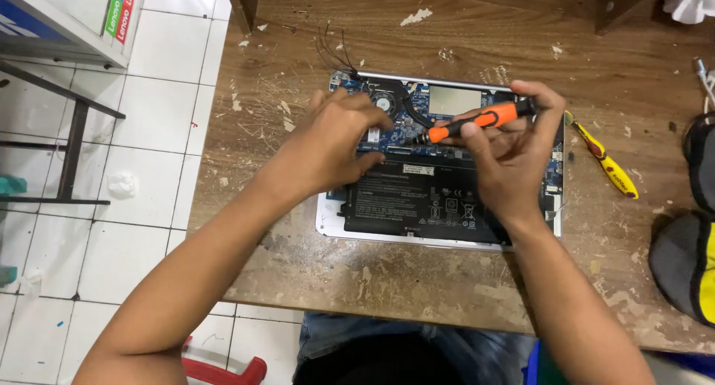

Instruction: Final assembly of a laptop, including securing the battery and internal components with screws, managing cables, and cleaning.

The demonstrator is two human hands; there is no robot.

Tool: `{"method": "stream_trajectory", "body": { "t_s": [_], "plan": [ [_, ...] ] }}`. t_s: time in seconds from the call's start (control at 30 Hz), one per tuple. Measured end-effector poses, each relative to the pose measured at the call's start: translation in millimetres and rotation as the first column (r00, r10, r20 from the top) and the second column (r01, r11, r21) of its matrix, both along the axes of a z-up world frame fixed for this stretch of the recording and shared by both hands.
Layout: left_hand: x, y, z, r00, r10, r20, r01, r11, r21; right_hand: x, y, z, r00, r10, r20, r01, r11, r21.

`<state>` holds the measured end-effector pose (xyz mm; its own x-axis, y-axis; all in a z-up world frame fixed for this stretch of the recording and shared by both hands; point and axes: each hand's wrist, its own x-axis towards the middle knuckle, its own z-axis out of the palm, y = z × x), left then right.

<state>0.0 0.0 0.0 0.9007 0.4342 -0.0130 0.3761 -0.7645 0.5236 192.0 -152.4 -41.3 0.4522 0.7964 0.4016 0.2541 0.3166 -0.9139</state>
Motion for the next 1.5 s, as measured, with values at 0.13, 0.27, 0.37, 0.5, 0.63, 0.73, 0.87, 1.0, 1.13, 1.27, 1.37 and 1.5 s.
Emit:
{"method": "stream_trajectory", "body": {
  "t_s": [0.13, 0.27, 0.37, 0.5, 0.63, 0.73, 0.87, 1.0, 1.13, 1.27, 1.37, 1.5],
  "plan": [
    [-1, 15, -35, 0.996, -0.052, -0.073, 0.051, 0.999, -0.01, -10, 6, -3, 0.993, 0.052, 0.109, -0.056, 0.998, 0.032],
    [-4, 14, -48, 0.999, -0.035, 0.024, 0.036, 0.999, -0.036, -15, 15, -8, 0.943, 0.126, 0.309, -0.155, 0.985, 0.072],
    [-6, 13, -50, 0.997, -0.002, 0.08, 0.008, 0.998, -0.069, -19, 22, -12, 0.924, 0.139, 0.357, -0.182, 0.979, 0.09],
    [-6, 12, -45, 0.999, 0.017, 0.036, -0.013, 0.992, -0.122, -23, 27, -15, 0.894, 0.139, 0.427, -0.192, 0.978, 0.083],
    [-10, 12, -38, 0.996, 0.027, 0.087, -0.016, 0.992, -0.125, -14, 35, -35, 0.889, 0.125, 0.44, -0.187, 0.977, 0.101],
    [-11, 11, -40, 0.995, 0.028, 0.1, -0.014, 0.99, -0.139, -15, 35, -35, 0.881, 0.126, 0.457, -0.187, 0.978, 0.091],
    [-10, 12, -43, 0.992, 0.033, 0.118, -0.015, 0.989, -0.148, -21, 37, -25, 0.839, 0.166, 0.518, -0.243, 0.966, 0.084],
    [-11, 11, -45, 0.993, 0.042, 0.113, -0.025, 0.989, -0.149, -29, 36, -2, 0.806, 0.279, 0.522, -0.342, 0.939, 0.027],
    [-12, 12, -49, 0.993, 0.037, 0.112, -0.022, 0.991, -0.134, -17, 36, -25, 0.813, 0.226, 0.537, -0.289, 0.957, 0.034],
    [-11, 11, -49, 0.993, 0.039, 0.109, -0.026, 0.992, -0.12, -19, 39, -13, 0.748, 0.208, 0.631, -0.26, 0.966, -0.011],
    [-11, 11, -51, 0.994, 0.042, 0.1, -0.03, 0.992, -0.121, -33, 41, 9, 0.78, 0.268, 0.565, -0.318, 0.948, -0.012],
    [-12, 10, -47, 0.996, 0.033, 0.086, -0.023, 0.993, -0.116, -24, 39, -16, 0.836, 0.225, 0.5, -0.257, 0.967, -0.005]
  ]
}}
